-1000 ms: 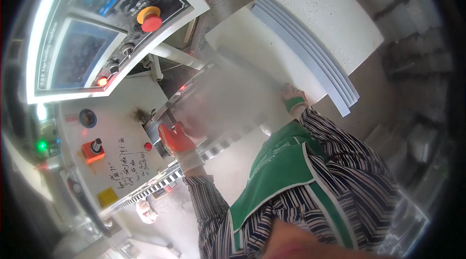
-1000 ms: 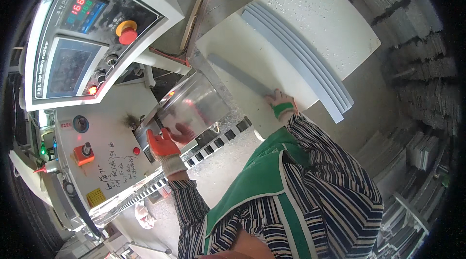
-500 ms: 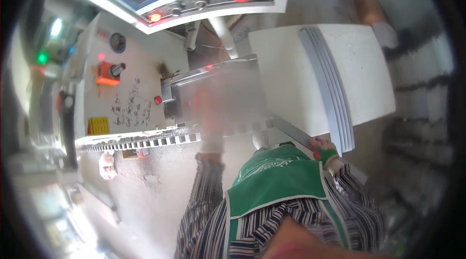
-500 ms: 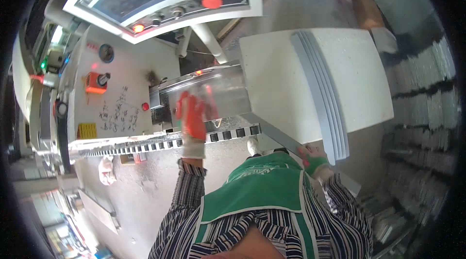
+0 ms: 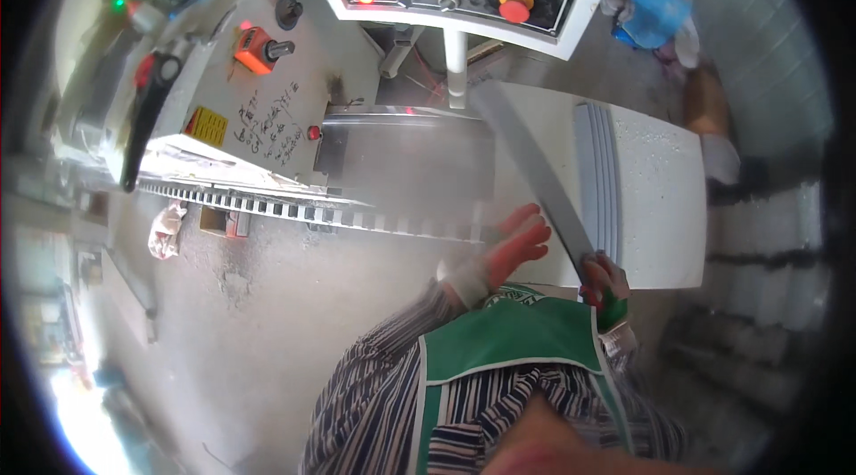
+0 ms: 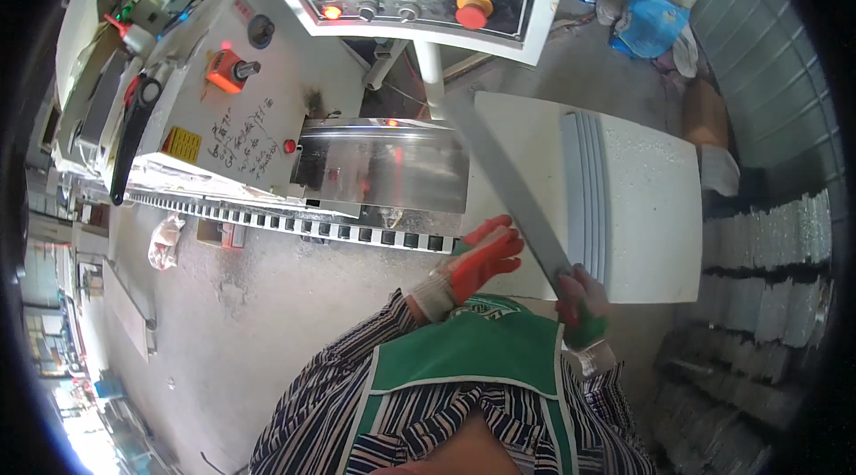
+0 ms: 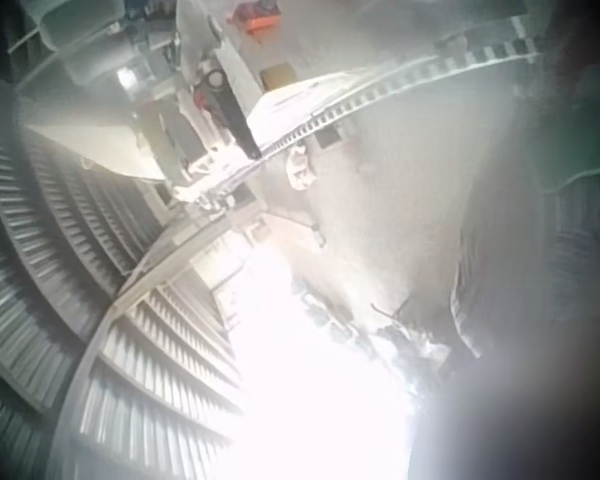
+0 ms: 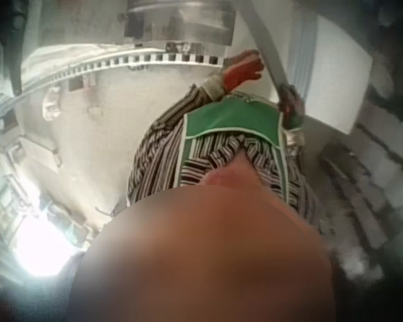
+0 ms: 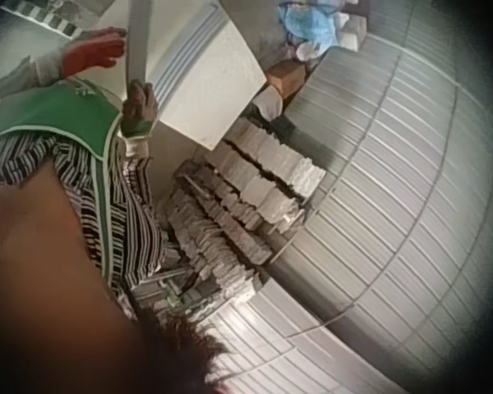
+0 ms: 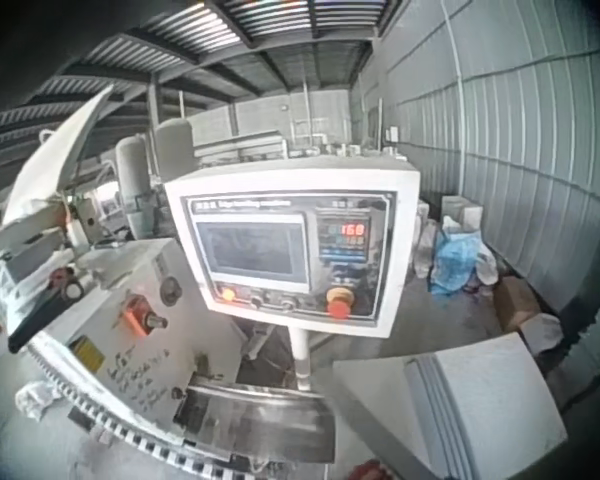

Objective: The recorder is using an industrial edge-banding or trimming machine to process strips of building material.

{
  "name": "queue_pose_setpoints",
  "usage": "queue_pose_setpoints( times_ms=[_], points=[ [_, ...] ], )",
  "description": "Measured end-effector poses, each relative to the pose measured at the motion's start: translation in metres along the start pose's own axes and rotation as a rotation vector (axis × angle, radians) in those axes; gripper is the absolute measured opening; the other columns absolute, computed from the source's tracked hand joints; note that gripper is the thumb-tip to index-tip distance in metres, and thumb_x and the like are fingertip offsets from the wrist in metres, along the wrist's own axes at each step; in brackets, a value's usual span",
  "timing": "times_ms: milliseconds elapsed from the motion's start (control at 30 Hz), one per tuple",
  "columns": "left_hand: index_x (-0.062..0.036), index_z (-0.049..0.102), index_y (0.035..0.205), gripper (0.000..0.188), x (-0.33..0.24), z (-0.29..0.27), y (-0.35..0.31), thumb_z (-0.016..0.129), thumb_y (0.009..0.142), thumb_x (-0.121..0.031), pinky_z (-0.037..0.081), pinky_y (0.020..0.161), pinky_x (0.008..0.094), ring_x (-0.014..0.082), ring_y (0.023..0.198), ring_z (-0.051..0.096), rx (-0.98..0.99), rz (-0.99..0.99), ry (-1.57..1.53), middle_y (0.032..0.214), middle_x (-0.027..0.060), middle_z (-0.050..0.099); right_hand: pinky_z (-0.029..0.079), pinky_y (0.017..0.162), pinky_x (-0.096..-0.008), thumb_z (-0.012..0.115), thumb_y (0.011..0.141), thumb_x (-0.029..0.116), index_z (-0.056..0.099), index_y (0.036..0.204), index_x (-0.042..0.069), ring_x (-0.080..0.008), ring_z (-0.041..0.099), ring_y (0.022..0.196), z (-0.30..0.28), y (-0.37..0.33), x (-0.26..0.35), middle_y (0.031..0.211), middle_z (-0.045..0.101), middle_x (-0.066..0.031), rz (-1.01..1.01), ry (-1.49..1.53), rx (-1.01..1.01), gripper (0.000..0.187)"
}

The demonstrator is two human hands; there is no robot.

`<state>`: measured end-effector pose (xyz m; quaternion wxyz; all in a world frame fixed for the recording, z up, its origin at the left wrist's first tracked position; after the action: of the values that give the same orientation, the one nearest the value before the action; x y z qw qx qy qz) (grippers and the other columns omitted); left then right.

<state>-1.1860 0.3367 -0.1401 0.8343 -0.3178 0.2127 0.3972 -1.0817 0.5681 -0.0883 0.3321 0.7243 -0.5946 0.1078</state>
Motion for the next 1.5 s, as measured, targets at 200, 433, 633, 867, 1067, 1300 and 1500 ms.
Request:
queue_pose_setpoints(
  times_ms=[200,433,633,867,1067,1300,1500],
  points=[
    [-0.0052,0.058,0.138,0.042,-0.017,0.013,-0.003,0.062,0.109,-0.034,0.050,0.112,0.0430,0.0250,0.126,0.062,0.125,0.194,-0.411,0.132,0.0091,0.065,0.056,0.091,-0.0522,0.078,0.074,0.012,0.061,0.141,0.010,-0.0443,0.068,0.111,0.006,0.049,0.055,0.134,0.066,-0.0224,-0.385,-0.323,0.049,0.069],
    [-0.0113,0.062,0.135,0.043,-0.094,-0.049,-0.031,0.050,0.111,-0.045,0.051,0.100,0.0398,0.0182,0.110,0.063,-0.100,0.584,-0.181,0.124,0.0024,0.066,0.058,0.088,-0.0490,0.077,0.077,0.012,0.060,0.140,0.010,-0.0387,0.070,0.106,0.002,0.098,0.047,0.131,0.068,-0.0154,-0.396,-0.285,0.168,0.065],
    [-0.0156,0.060,0.133,0.039,-0.154,-0.125,-0.085,0.059,0.108,-0.045,0.051,0.095,0.0411,0.0176,0.106,0.062,-0.315,0.885,-0.114,0.113,-0.0004,0.063,0.048,0.105,-0.0511,0.075,0.088,0.023,0.051,0.151,0.015,-0.0406,0.060,0.123,0.026,0.129,0.008,0.146,0.060,-0.0129,-0.250,-0.252,0.321,0.068],
    [-0.0172,0.056,0.146,0.050,-0.103,-0.091,-0.031,0.070,0.104,-0.040,0.051,0.098,0.0392,0.0198,0.119,0.060,-0.488,0.713,-0.251,0.126,0.0002,0.063,0.050,0.103,-0.0499,0.074,0.088,0.023,0.050,0.153,0.019,-0.0373,0.061,0.121,0.087,0.192,0.023,0.145,0.059,-0.0120,-0.408,-0.204,0.366,0.070],
    [-0.0148,0.045,0.159,0.068,-0.102,-0.092,0.006,0.075,0.101,-0.036,0.047,0.108,0.0351,0.0163,0.137,0.051,-0.614,0.749,-0.040,0.151,0.0030,0.052,0.048,0.106,-0.0515,0.068,0.095,0.032,0.048,0.154,0.013,-0.0393,0.059,0.126,0.109,0.221,0.033,0.149,0.057,-0.0138,-0.435,-0.225,0.466,0.065],
    [-0.0118,0.044,0.160,0.067,-0.103,-0.086,0.026,0.073,0.103,-0.032,0.045,0.109,0.0322,0.0154,0.134,0.052,-0.626,0.840,0.038,0.147,0.0023,0.054,0.049,0.105,-0.0513,0.073,0.090,0.028,0.052,0.152,0.022,-0.0386,0.060,0.124,0.100,0.232,0.020,0.146,0.058,-0.0116,-0.377,-0.151,0.418,0.065],
    [-0.0045,0.035,0.162,0.067,-0.107,-0.076,0.028,0.068,0.105,-0.015,0.030,0.125,0.0384,0.0235,0.155,0.033,-0.632,0.802,0.206,0.169,0.0134,0.034,0.050,0.102,-0.0509,0.075,0.087,0.023,0.063,0.139,0.024,-0.0375,0.061,0.121,0.090,0.233,0.001,0.140,0.060,-0.0102,-0.320,-0.158,0.401,0.053]
  ],
)
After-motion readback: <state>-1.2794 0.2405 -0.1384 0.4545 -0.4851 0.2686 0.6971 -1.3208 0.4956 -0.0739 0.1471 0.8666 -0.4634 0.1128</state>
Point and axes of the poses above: each hand's wrist, its own y-axis towards the middle knuckle, its own z-axis out of the palm, x = y × z, the point moved 6 cm from there along y, towards the middle knuckle
